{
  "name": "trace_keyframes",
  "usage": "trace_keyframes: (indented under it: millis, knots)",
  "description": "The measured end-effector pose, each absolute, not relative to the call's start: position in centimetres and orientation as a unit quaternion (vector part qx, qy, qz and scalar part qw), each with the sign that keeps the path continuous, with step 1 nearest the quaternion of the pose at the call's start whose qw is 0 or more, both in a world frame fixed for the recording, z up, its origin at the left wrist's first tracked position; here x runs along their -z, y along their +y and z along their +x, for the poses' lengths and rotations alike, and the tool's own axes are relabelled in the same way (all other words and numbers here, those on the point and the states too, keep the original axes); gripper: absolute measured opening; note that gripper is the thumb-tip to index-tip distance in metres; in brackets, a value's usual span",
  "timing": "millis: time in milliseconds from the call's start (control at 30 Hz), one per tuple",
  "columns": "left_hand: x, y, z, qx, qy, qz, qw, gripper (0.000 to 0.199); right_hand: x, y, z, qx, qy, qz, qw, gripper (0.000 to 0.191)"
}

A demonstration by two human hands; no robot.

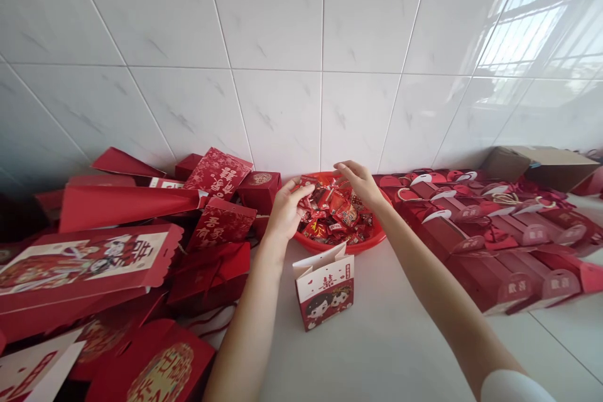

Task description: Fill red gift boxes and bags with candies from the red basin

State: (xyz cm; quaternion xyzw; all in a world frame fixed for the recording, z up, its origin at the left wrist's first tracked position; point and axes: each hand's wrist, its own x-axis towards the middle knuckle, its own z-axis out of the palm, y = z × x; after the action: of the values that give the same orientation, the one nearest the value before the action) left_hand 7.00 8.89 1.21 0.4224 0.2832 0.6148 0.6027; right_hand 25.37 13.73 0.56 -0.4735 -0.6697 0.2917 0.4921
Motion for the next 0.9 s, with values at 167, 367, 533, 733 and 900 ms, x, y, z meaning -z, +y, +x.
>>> trace_keyframes:
  millis: [167, 367, 533, 733, 900]
  knots:
    - [-2.1, 8.8, 5.3, -0.664, 0.278, 0.391, 0.573, 0.027, 1.7, 18.9, 28.5, -0.226, -0.696, -0.604, 0.316, 0.014]
    - [-2.1, 8.7, 5.0, -0.66, 0.272, 0.399, 0.575, 0.027, 4.2, 20.3, 29.1, -0.244, -0.718, -0.617, 0.21, 0.044]
    - [-1.9, 8.7, 5.4, -0.652, 0.276, 0.402, 0.58, 0.029, 4.6, 20.9, 29.4, -0.3, -0.703, -0.619, 0.179, 0.034]
    - [-2.4, 8.4, 5.4, -0.65, 0.271, 0.392, 0.592, 0.031, 5.2, 21.8, 29.2, -0.365, -0.654, -0.637, 0.184, 0.017]
    - [-2.6, 8.3, 5.4, -0.654, 0.274, 0.391, 0.587, 0.032, 5.8, 22.2, 29.4, -0.386, -0.63, -0.636, 0.222, 0.03]
